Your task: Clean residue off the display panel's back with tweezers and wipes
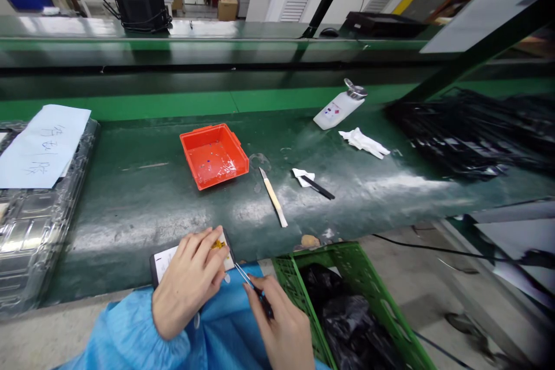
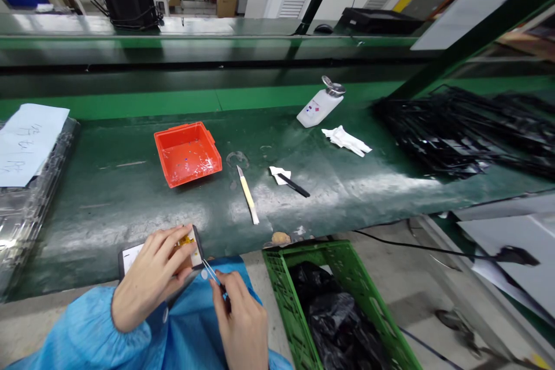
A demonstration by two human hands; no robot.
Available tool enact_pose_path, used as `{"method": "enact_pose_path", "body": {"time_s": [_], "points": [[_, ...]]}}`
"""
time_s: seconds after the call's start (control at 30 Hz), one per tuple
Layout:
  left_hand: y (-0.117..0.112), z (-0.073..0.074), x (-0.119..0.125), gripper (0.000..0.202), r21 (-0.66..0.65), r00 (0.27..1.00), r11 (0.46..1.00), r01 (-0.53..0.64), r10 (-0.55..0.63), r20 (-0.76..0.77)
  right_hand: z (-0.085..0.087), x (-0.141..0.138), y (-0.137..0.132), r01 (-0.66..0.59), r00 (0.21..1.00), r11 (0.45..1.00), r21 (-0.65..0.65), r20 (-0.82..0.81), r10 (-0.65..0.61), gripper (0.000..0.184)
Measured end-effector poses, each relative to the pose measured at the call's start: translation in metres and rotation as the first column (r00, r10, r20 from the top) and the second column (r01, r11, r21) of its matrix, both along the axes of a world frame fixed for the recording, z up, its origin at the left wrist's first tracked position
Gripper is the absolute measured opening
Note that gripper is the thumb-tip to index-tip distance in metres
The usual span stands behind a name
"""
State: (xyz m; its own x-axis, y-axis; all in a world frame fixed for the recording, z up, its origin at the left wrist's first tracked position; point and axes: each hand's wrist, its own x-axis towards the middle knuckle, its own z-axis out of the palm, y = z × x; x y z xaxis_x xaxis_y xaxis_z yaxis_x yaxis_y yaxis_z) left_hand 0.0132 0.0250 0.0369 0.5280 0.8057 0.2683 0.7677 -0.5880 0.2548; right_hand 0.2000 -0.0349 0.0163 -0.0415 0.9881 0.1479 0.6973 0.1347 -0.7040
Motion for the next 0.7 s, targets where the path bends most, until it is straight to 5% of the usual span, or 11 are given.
{"method": "enact_pose_path", "body": {"time_s": [0.4,0.57,0.7], "points": [[-0.007,-0.006,0.002,0.032,0.035,0.999,0.999,-0.033,0.034,-0.025,-0.001,-0.01,-0.002,0.048,0.995,0.999,-0.002,0.093,-0.048,0.03],[-0.004,-0.005,0.001,0.027,0.013,1.0,1.0,-0.023,0.023,-0.007,0.004,-0.008,0.005,0.032,0.976,0.96,-0.278,-0.198,-0.09,0.032],[-0.002,-0.003,0.0,0.023,-0.034,1.0,0.999,-0.009,0.009,0.011,0.004,-0.003,0.012,-0.042,0.837,0.856,-0.516,-0.487,-0.252,0.035]]}}
